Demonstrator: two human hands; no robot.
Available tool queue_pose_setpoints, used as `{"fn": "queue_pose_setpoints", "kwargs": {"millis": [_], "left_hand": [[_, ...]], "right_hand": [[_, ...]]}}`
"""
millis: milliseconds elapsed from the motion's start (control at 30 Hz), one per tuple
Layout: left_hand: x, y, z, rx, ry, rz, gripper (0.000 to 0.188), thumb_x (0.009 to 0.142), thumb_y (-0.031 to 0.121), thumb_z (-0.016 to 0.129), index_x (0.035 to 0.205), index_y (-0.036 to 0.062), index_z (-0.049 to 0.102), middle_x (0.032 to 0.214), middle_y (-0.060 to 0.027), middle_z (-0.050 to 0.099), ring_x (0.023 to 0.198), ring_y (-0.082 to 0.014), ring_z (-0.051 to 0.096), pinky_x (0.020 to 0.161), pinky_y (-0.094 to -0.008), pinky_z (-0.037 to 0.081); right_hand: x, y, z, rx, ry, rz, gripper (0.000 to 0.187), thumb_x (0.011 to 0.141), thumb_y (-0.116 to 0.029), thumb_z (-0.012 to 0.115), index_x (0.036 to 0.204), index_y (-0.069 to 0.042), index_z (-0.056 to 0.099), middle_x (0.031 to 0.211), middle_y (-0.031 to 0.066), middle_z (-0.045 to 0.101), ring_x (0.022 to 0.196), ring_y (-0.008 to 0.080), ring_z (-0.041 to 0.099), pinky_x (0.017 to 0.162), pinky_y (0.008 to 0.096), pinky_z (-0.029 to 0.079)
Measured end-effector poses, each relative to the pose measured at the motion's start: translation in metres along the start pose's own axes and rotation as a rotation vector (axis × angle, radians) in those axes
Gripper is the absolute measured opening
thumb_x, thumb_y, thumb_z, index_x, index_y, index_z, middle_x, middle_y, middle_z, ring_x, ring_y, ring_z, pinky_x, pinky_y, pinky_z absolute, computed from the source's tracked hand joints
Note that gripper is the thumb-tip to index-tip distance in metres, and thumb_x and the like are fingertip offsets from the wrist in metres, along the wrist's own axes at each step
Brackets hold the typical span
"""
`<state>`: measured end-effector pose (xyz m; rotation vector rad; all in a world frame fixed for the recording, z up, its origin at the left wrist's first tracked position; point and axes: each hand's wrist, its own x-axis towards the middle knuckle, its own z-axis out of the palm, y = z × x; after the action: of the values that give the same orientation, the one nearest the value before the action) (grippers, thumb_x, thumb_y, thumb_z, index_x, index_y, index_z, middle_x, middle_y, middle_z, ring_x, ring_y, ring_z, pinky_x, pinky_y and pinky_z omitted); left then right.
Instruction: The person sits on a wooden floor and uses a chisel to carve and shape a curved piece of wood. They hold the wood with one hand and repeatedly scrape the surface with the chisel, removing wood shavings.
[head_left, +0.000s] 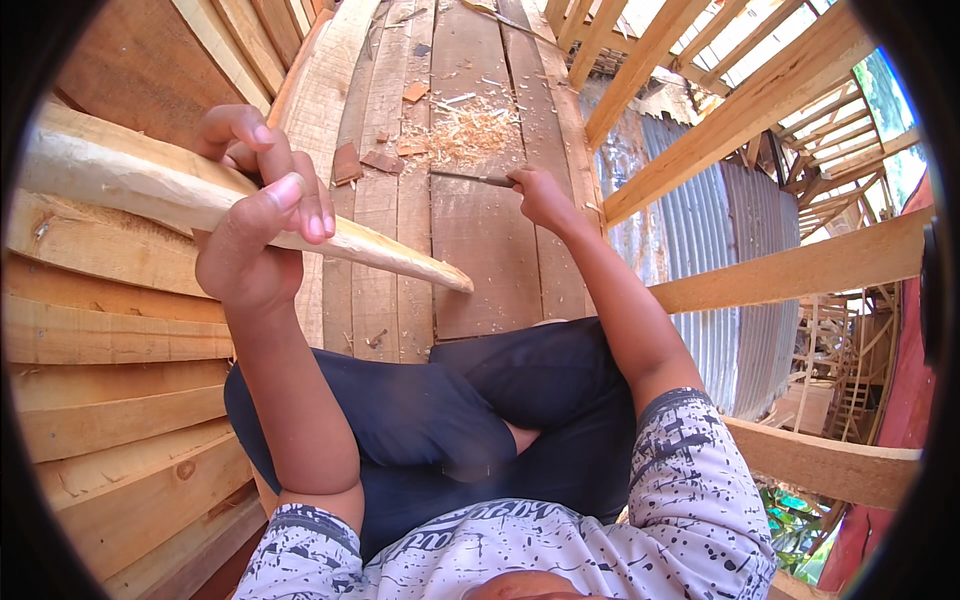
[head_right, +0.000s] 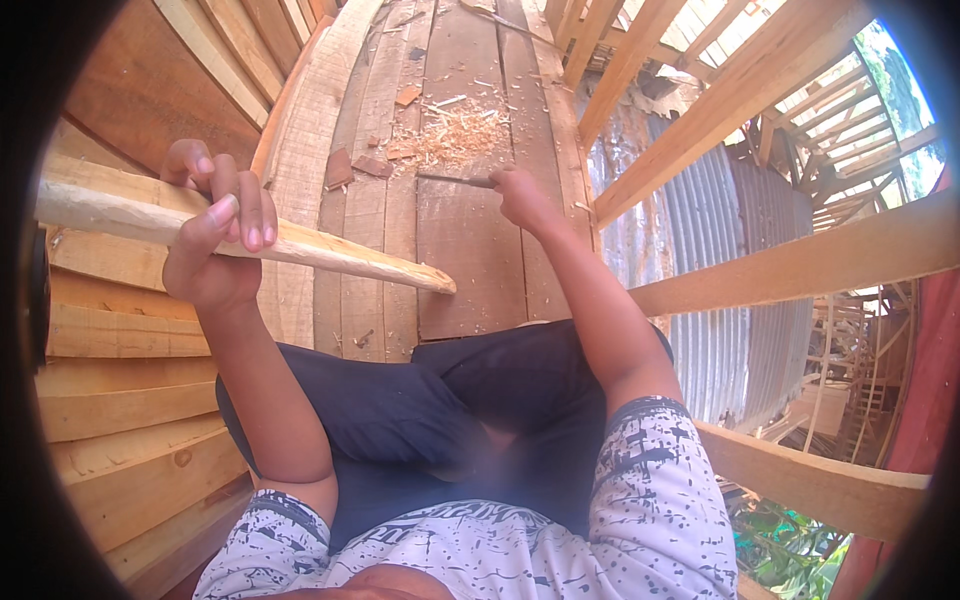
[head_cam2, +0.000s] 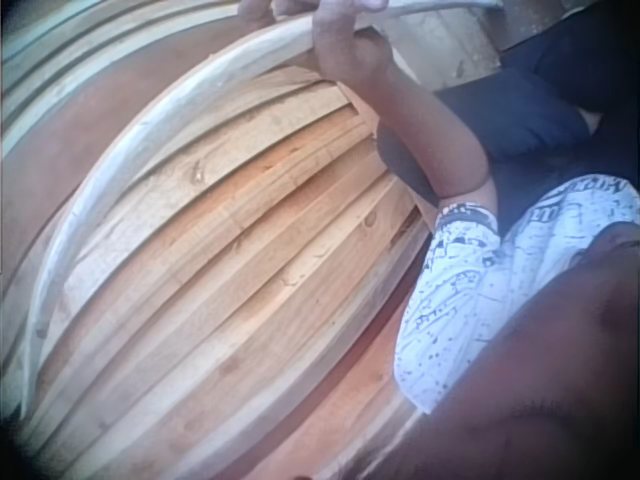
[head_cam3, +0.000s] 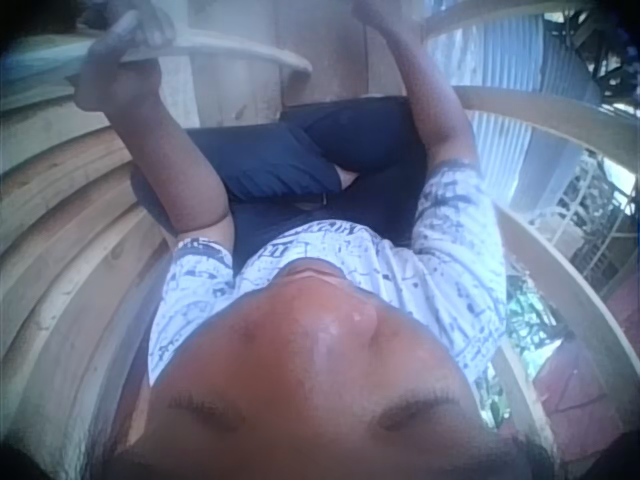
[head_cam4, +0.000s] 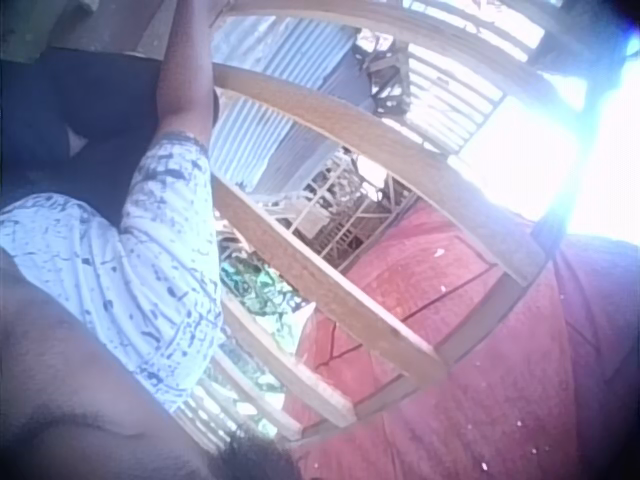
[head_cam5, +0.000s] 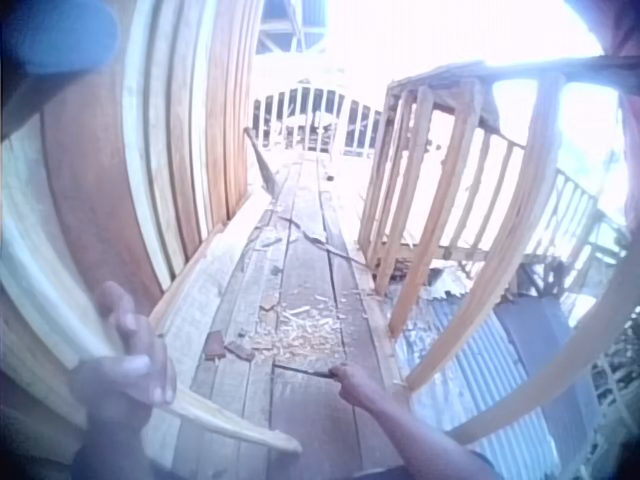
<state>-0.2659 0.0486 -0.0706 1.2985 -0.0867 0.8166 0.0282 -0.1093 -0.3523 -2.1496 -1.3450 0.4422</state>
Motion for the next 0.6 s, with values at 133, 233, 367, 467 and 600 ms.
{"fn": "queue_pose_setpoints", "kwargs": {"millis": [133,233,367,467,600], "left_hand": [[0.0,0.002,0.0,0.0,0.012,-0.004,0.03,0.078,0.001,0.056,0.106,0.0042,0.048,0.063,-0.0019,0.043,0.052,-0.0128,0.049,0.052,-0.0269,0.047],[0.0,0.001,0.0,0.008,0.02,-0.008,0.029,0.078,0.0,0.055,0.106,0.0042,0.048,0.063,-0.0019,0.043,0.051,-0.0129,0.048,0.052,-0.027,0.047],[0.001,0.001,0.002,0.004,0.012,-0.004,0.029,0.077,0.0,0.055,0.106,0.0044,0.048,0.062,-0.0019,0.043,0.051,-0.0129,0.048,0.052,-0.0272,0.047],[0.0,0.001,0.001,0.011,0.011,-0.003,0.03,0.077,0.0,0.054,0.106,0.0045,0.048,0.062,-0.0019,0.043,0.052,-0.013,0.049,0.052,-0.0274,0.047],[0.0,0.001,0.002,0.011,0.012,-0.008,0.03,0.077,0.0,0.054,0.106,0.0045,0.048,0.062,-0.0019,0.043,0.052,-0.013,0.048,0.053,-0.0274,0.047]], "right_hand": [[-0.002,-0.013,0.005,0.033,-0.158,-0.072,0.028,0.084,0.008,0.056,0.109,0.001,0.066,0.109,0.0221,0.063,0.104,0.0402,0.061,0.087,0.0451,0.049],[-0.003,-0.017,0.012,-0.065,-0.061,0.094,0.025,0.083,0.008,0.056,0.105,0.003,0.066,0.108,0.023,0.063,0.104,0.0411,0.06,0.088,0.045,0.049],[-0.002,-0.014,0.009,-0.016,0.086,-0.001,0.023,0.088,0.003,0.057,0.109,0.002,0.066,0.101,0.0228,0.064,0.097,0.0424,0.061,0.084,0.0464,0.049],[-0.002,-0.023,0.005,0.005,-0.003,-0.055,0.022,0.085,0.005,0.056,0.105,0.003,0.065,0.101,0.024,0.063,0.1,0.0424,0.06,0.086,0.046,0.049],[-0.001,-0.016,0.005,-0.074,0.025,0.046,0.023,0.085,0.004,0.056,0.106,0.002,0.064,0.103,0.0232,0.064,0.103,0.0412,0.06,0.088,0.0455,0.048]]}}
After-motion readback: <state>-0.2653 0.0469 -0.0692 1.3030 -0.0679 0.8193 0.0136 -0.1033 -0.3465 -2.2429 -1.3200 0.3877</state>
